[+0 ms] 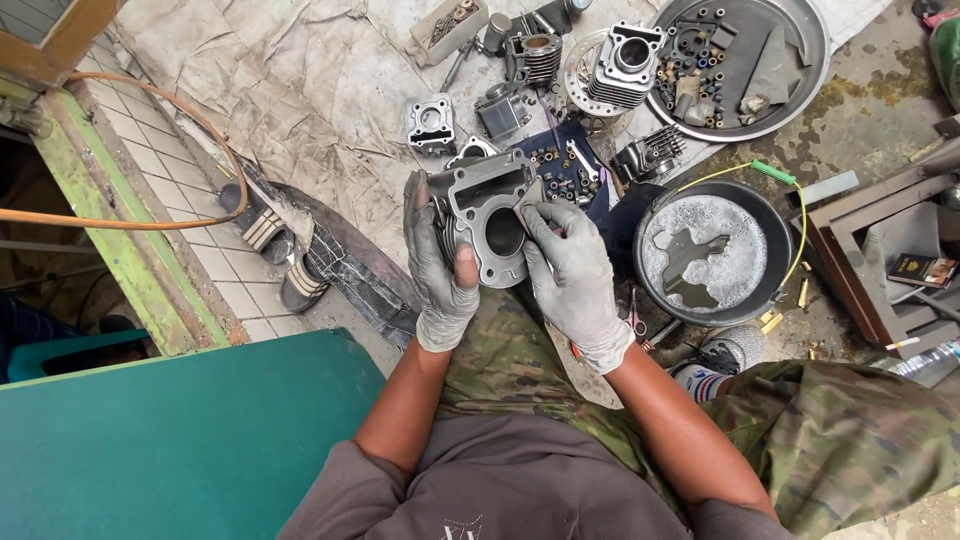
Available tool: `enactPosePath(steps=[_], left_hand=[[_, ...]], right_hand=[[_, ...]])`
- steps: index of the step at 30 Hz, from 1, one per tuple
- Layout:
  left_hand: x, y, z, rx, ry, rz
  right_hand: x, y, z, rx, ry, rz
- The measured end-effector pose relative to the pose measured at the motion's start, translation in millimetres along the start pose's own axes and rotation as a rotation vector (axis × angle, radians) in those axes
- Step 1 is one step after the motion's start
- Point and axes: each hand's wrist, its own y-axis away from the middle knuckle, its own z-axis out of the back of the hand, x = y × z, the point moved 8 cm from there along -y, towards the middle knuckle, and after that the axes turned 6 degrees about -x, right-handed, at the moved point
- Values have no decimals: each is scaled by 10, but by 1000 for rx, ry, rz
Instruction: The person sits on the floor and scrubs a metallic engine cylinder head with a small abrasive block. They hold the part in their lap and rub the surface repeatedly to clean it.
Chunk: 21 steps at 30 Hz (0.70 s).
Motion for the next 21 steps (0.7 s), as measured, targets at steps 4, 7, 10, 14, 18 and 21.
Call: enactPosePath(steps=[4, 7, 10, 14, 18, 21], left_hand=[[-30, -135, 16, 69, 18, 75], [23, -225, 52, 138, 102, 183], [183, -195, 44, 154, 265, 364], [472, 69, -6, 18, 545, 695], [992, 434, 16, 14, 604, 779], [651, 60, -26, 181, 666, 438]], right_hand=[[-19, 45, 12, -88, -250, -158], [-12, 65, 19, -121, -335, -181], [50, 67, 25, -116, -358, -112], [269, 36, 24, -46, -278, 35], [346, -6, 57, -11, -222, 86], [400, -71, 132, 12, -192, 129]])
